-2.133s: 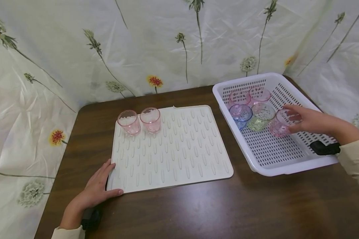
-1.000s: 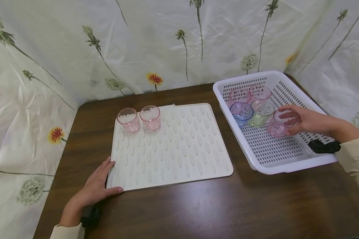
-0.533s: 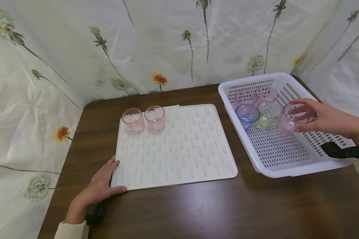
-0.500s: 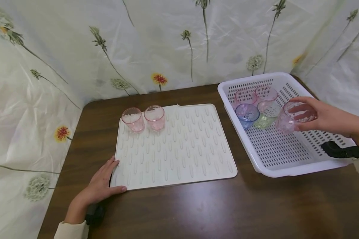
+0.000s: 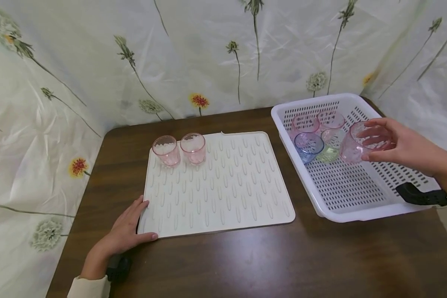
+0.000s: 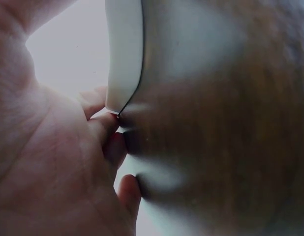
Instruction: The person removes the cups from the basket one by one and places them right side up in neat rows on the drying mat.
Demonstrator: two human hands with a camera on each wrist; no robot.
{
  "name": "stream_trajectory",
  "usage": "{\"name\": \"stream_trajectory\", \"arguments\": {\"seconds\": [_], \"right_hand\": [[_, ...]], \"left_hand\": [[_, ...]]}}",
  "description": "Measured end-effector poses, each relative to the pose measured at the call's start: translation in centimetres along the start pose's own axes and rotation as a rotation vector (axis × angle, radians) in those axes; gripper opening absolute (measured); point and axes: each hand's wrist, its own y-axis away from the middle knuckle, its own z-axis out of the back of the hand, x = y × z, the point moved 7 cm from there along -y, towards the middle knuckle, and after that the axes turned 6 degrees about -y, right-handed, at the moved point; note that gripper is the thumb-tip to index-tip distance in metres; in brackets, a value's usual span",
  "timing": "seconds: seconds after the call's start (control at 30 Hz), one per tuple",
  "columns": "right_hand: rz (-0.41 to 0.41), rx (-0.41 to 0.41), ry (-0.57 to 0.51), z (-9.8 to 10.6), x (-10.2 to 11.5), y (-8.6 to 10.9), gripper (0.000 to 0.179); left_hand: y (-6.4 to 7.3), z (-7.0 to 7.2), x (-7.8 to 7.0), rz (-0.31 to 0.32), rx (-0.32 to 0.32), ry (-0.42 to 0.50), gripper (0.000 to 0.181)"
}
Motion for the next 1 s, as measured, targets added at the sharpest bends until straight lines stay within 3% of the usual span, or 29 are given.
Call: {"name": "stream_trajectory", "arguments": {"seconds": [0.23,0.6,0.77,1.0], "right_hand": [[0.014,-0.056,-0.029,0.3,1.0,0.2,0.092],[0.023,-0.058,-0.05,0.2,2.0,-0.2,0.088],[0.053,-0.052,-0.056,0.2,3.9,-0.8,0.088],[0.147,-0.015,-0.051,-0.3,8.3,-2.2,0.087]], "left_hand": [[0.0,0.0,0.1,0.002,-0.006,-0.002,0.102],[-0.1,-0.3,0.2,-0.004,-0.008,-0.008,0.101],[0.0,-0.3,0.1,-0.001,0.001,-0.008,0.101],[0.0,0.0,-0.1,0.002,-0.003,-0.004,0.101]]}}
